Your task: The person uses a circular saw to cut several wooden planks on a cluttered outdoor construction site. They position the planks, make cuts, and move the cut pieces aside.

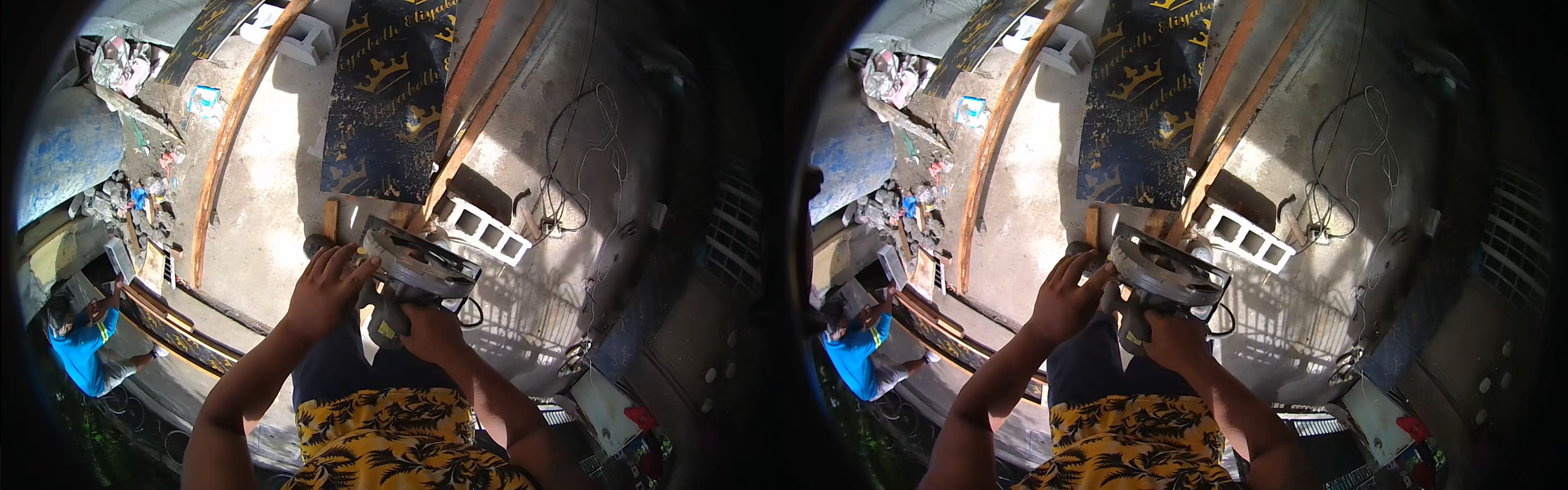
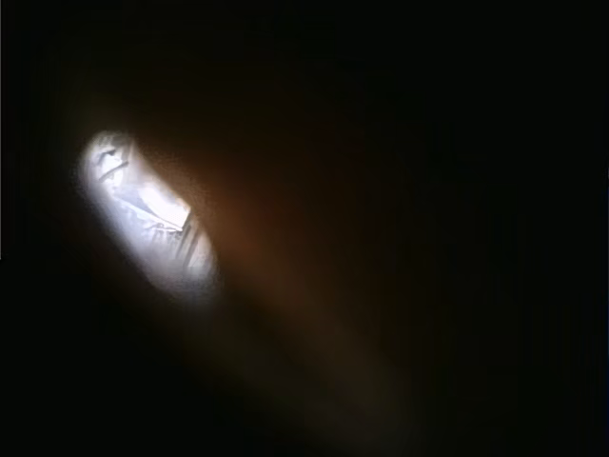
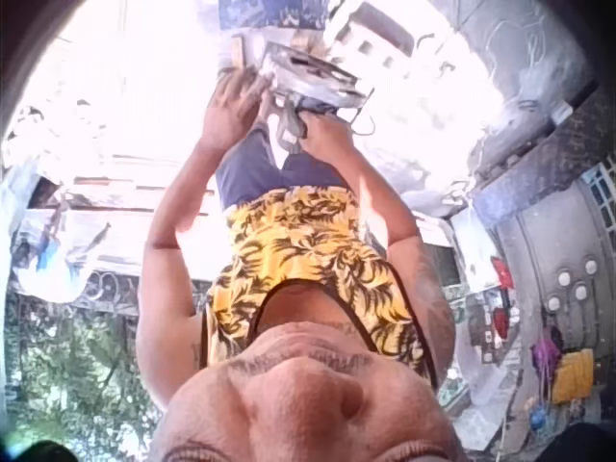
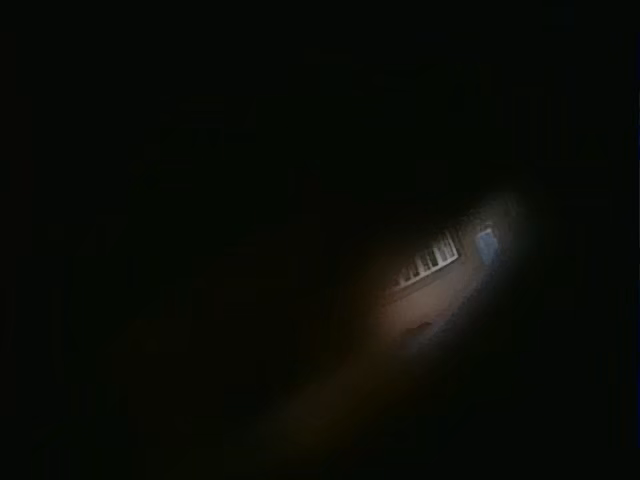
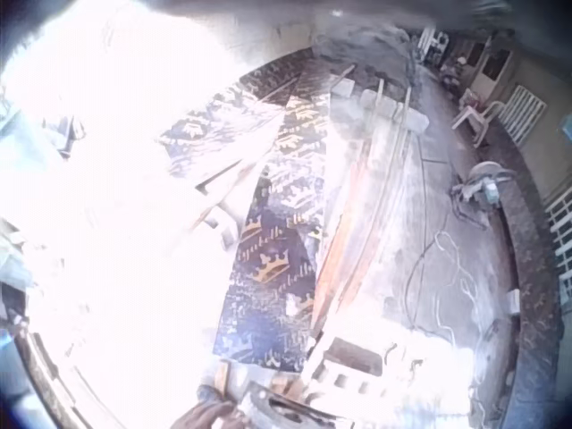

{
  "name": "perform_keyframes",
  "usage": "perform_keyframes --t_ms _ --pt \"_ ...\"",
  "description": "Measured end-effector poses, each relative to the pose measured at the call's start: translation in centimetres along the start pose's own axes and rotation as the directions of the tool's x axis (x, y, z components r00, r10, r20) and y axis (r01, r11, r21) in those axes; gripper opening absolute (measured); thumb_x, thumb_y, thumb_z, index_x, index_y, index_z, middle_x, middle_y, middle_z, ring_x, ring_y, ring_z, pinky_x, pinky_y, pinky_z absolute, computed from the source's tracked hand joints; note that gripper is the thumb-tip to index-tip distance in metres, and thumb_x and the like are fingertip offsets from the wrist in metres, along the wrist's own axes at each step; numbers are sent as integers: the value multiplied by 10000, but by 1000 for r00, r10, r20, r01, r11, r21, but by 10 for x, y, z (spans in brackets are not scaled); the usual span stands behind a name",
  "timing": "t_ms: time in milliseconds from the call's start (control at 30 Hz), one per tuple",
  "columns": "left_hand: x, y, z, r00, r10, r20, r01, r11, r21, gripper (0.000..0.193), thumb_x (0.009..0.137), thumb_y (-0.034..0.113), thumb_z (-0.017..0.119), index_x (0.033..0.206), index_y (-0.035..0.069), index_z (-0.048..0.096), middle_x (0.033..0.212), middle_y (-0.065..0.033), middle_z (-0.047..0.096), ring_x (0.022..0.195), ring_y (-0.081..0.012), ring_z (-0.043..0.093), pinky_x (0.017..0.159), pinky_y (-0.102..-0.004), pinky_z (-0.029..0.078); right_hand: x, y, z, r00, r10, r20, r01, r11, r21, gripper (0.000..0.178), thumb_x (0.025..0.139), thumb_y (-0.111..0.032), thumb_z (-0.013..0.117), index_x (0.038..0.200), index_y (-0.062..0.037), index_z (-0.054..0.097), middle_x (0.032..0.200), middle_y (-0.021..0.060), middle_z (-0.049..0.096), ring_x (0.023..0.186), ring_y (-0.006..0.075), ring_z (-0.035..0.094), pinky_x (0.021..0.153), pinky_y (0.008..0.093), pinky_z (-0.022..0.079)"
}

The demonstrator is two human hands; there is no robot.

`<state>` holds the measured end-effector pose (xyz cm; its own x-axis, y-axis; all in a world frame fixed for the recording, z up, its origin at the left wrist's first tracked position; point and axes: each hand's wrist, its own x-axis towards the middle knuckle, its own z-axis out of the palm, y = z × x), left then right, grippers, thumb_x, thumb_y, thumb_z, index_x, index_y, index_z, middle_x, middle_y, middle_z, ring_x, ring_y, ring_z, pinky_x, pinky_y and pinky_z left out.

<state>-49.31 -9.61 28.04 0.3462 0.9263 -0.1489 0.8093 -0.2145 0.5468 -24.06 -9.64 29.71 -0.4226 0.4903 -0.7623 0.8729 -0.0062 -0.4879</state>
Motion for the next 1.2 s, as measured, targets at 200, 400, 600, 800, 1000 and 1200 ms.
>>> perform_keyframes --t_ms 200,400,600,800,1000,1200 --pt "-143 -11 30 549 -834 50 831 538 -142 753 983 294 709 1613 86 354 1400 -283 616 1190 -448 667 1000 -499 539 -40 125 -20 972 187 -139 -150 960 238 461 825 -218 760 1261 -79 705 1027 230 761 1002 421 728 868 503 577" --pt "-377 2 76 120 -984 131 977 141 163 935 955 472 708 1629 5 258 1342 -284 666 1247 -433 653 1051 -494 508 -74 279 -16 906 365 -215 -260 880 398 359 793 -116 767 1117 13 683 831 112 690 729 240 664 689 400 527" --pt "-335 23 113 1 -980 201 1000 7 29 757 987 546 659 1518 38 480 1259 -280 709 1193 -423 687 1022 -484 534 -141 353 -21 826 562 -40 -300 500 812 255 802 43 726 1028 -46 647 765 2 595 593 98 543 483 272 413" --pt "-263 -10 195 80 -945 316 995 59 -78 754 933 512 739 1514 98 496 1294 -213 718 1221 -383 681 1036 -460 532 -207 402 -2 771 636 33 -390 432 813 260 803 -19 746 1053 -65 693 757 7 603 557 137 560 491 310 500" --pt "-190 -94 334 84 -914 398 991 118 61 874 899 518 784 1558 80 413 1465 -218 597 1333 -366 606 1087 -477 519 -254 437 42 624 779 60 -495 335 802 196 825 -24 733 1005 -78 676 743 15 607 562 150 575 490 318 509" --pt "-173 -187 471 -7 -989 148 994 9 112 980 837 501 866 1555 88 342 1515 -182 516 1417 -359 501 1150 -492 465 -279 524 46 461 885 74 -695 308 650 129 920 -106 699 1047 -98 677 682 -9 592 500 136 564 383 276 399"
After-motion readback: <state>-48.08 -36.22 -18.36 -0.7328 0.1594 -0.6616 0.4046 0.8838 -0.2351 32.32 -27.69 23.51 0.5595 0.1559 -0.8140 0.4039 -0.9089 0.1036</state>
